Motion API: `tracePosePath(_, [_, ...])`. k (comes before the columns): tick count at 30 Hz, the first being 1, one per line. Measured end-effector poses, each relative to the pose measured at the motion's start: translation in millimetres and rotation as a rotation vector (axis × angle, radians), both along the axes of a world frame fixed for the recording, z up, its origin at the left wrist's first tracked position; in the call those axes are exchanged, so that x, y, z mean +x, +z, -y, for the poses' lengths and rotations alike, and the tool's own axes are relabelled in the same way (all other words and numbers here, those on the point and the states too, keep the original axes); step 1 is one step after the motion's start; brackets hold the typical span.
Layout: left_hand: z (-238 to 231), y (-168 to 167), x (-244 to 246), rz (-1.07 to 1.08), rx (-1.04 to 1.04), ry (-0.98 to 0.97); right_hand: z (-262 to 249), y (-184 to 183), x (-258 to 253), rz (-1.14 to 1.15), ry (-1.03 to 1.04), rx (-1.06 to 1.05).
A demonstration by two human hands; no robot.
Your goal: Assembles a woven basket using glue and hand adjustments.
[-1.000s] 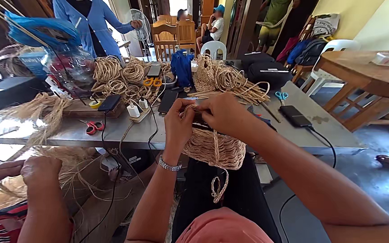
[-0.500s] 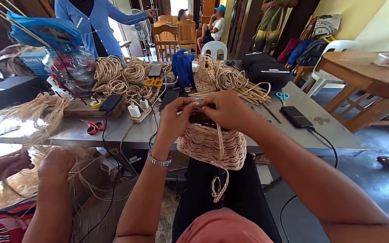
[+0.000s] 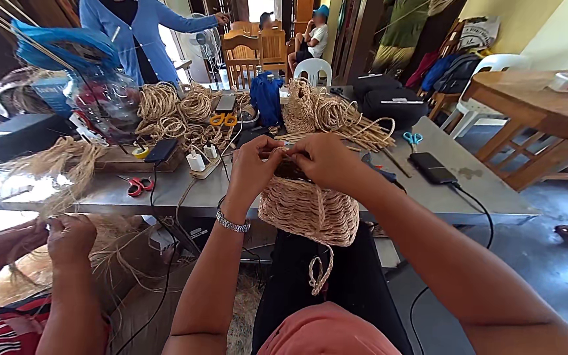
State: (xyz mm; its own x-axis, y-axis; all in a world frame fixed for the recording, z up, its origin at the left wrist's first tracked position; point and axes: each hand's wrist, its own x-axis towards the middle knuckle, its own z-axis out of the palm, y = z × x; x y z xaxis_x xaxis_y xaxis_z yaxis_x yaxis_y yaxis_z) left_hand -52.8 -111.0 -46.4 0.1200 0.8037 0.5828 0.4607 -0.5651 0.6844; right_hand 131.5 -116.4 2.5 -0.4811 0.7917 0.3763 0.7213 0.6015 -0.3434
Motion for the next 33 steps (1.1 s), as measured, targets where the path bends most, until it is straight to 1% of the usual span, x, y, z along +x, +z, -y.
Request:
tracePosePath(4, [-1, 0, 2, -0.028, 0.018, 0.019, -2, -3, 0, 0.006, -0.001, 0.025])
tracePosePath(8, [7, -7, -4, -0.049, 0.063, 0.016, -5, 3, 6, -0.065, 0.005, 0.012])
tracePosePath(10, [6, -5, -3, -0.043, 0.041, 0.02, -3, 9, 8, -0.056, -0.032, -0.002])
tracePosePath(12, [4, -2, 0, -0.044, 0.021, 0.031, -4, 13, 9, -0.021, -0.063, -0.011])
tracePosePath(14, [8, -5, -1, -0.047, 0.047, 0.028, -7, 18, 8, 0.017, -0.088, -0.04])
tracePosePath(18, [3, -1, 2, -0.043, 0.009, 0.038, -20, 35, 1, 0.099, -0.186, -0.199])
tracePosePath(20, [1, 0, 2, -0.04, 0.001, 0.034, -28, 40, -2, 0.152, -0.218, -0.244])
tracePosePath(25, [5, -7, -2, -0.056, 0.029, 0.024, -34, 43, -10, 0.289, -0.263, -0.19])
tracePosePath(29, [7, -11, -3, -0.051, 0.044, 0.024, -33, 37, -6, 0.264, -0.239, -0.124])
tracePosePath(33, [3, -13, -3, -0.054, 0.067, 0.032, -36, 33, -7, 0.139, -0.178, -0.233])
